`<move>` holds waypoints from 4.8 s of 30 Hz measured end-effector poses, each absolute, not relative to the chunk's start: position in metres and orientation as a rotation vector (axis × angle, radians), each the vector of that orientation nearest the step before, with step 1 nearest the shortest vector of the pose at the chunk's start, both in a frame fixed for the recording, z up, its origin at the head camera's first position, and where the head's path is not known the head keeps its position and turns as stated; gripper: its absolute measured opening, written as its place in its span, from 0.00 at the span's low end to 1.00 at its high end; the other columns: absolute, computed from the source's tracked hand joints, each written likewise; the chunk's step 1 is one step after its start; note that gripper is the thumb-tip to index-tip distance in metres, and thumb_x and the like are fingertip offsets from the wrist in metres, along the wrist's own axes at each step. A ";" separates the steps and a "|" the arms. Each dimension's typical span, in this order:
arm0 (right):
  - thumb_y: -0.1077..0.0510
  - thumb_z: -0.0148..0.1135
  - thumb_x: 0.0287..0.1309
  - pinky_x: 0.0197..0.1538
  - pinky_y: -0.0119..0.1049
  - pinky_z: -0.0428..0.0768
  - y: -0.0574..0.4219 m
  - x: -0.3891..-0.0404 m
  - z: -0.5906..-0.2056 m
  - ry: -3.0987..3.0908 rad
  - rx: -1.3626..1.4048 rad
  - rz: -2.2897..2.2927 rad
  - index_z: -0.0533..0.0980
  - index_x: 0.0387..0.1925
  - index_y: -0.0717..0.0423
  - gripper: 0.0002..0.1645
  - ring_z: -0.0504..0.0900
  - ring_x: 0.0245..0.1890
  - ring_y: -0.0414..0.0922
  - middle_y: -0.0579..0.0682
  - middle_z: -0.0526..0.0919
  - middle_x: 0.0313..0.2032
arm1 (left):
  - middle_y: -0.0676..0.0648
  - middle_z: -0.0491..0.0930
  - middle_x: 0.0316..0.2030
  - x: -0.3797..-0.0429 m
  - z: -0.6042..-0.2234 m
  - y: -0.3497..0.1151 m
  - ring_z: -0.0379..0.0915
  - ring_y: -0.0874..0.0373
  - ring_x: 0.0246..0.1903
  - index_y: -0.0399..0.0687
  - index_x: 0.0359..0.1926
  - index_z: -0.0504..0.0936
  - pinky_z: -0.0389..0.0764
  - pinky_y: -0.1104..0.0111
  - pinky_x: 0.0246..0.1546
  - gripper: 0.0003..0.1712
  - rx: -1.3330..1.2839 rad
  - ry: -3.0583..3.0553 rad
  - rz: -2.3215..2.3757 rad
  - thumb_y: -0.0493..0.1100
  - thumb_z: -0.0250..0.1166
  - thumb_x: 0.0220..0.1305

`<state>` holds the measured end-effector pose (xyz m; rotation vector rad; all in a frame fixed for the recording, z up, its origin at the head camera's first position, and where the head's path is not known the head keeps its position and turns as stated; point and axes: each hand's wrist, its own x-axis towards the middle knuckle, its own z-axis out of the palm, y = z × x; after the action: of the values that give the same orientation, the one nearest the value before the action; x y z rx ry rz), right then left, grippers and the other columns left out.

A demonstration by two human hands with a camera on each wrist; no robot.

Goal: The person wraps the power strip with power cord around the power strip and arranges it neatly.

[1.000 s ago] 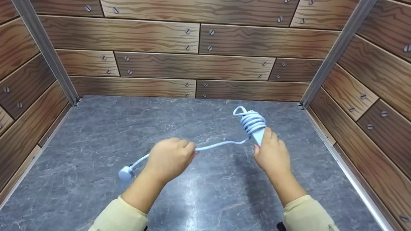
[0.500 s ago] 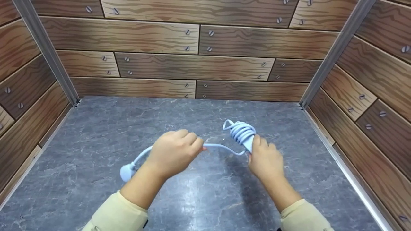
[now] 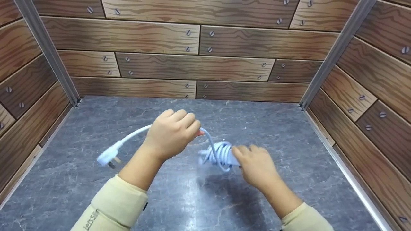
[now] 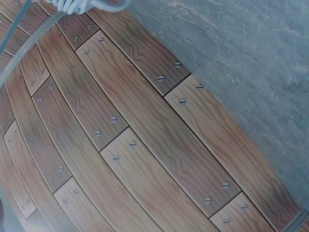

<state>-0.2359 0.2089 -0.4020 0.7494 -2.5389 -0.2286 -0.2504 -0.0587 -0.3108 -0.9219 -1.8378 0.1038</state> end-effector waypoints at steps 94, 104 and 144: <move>0.53 0.65 0.48 0.43 0.52 0.74 0.205 -0.239 -0.384 -2.712 0.151 0.774 0.70 0.54 0.59 0.30 0.78 0.41 0.55 0.58 0.79 0.44 | 0.48 0.77 0.20 -0.197 -0.408 -0.026 0.76 0.52 0.19 0.43 0.29 0.76 0.77 0.62 0.16 0.03 -0.502 -2.931 -0.102 0.32 0.59 0.55; 0.66 0.61 0.50 0.51 0.45 0.73 0.217 -0.249 -0.373 -2.507 -0.004 1.551 0.66 0.54 0.71 0.28 0.74 0.49 0.55 0.66 0.73 0.51 | 0.47 0.77 0.21 -0.211 -0.431 -0.037 0.76 0.49 0.20 0.43 0.25 0.72 0.76 0.59 0.18 0.05 -0.456 -2.897 -0.145 0.31 0.57 0.53; 0.53 0.67 0.39 0.43 0.41 0.72 0.186 -0.214 -0.397 -2.297 1.278 0.115 0.74 0.48 0.47 0.28 0.76 0.38 0.44 0.41 0.80 0.42 | 0.54 0.79 0.42 -0.261 -0.344 -0.040 0.74 0.60 0.42 0.50 0.57 0.73 0.64 0.64 0.58 0.21 -1.512 -1.855 0.628 0.44 0.50 0.64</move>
<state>-0.2142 0.1860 -0.3971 1.2779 -2.2973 0.1152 -0.2614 -0.0398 -0.3439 -1.5123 -1.8546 0.6285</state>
